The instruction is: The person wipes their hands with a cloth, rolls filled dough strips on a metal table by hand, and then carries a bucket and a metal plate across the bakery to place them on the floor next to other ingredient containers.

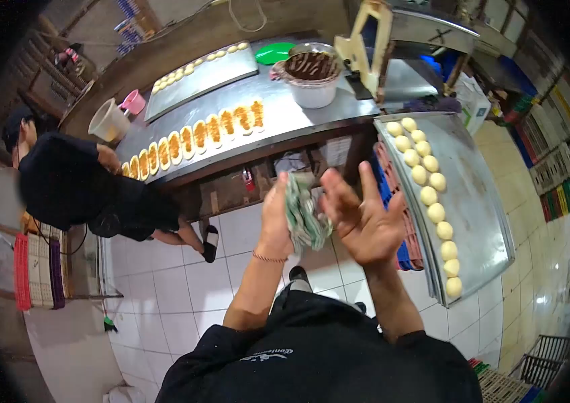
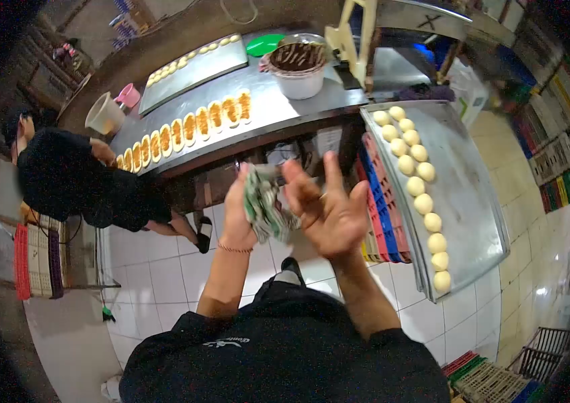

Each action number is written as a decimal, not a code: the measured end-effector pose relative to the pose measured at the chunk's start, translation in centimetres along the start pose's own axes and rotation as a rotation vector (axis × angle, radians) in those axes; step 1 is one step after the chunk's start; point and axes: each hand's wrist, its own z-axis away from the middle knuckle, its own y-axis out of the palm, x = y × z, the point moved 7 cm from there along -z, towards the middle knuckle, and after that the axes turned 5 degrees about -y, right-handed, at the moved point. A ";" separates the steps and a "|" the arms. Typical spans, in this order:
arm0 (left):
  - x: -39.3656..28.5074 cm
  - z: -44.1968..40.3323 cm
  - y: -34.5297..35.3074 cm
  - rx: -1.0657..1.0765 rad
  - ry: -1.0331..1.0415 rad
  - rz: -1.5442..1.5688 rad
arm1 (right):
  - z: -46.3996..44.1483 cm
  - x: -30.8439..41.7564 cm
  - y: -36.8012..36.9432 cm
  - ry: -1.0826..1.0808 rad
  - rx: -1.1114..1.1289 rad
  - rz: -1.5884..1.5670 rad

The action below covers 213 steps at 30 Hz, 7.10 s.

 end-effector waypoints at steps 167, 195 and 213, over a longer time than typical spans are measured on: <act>-5.2 -41.9 -28.7 0.008 0.811 -1.699 | -40.7 -19.6 -35.0 0.279 0.821 1.768; -9.9 -50.9 -28.4 -0.355 0.480 -1.962 | -46.7 -18.7 -37.9 0.086 0.303 2.126; -9.7 -55.1 -29.9 -0.167 0.406 -1.923 | -48.8 -19.4 -38.3 0.061 0.332 1.976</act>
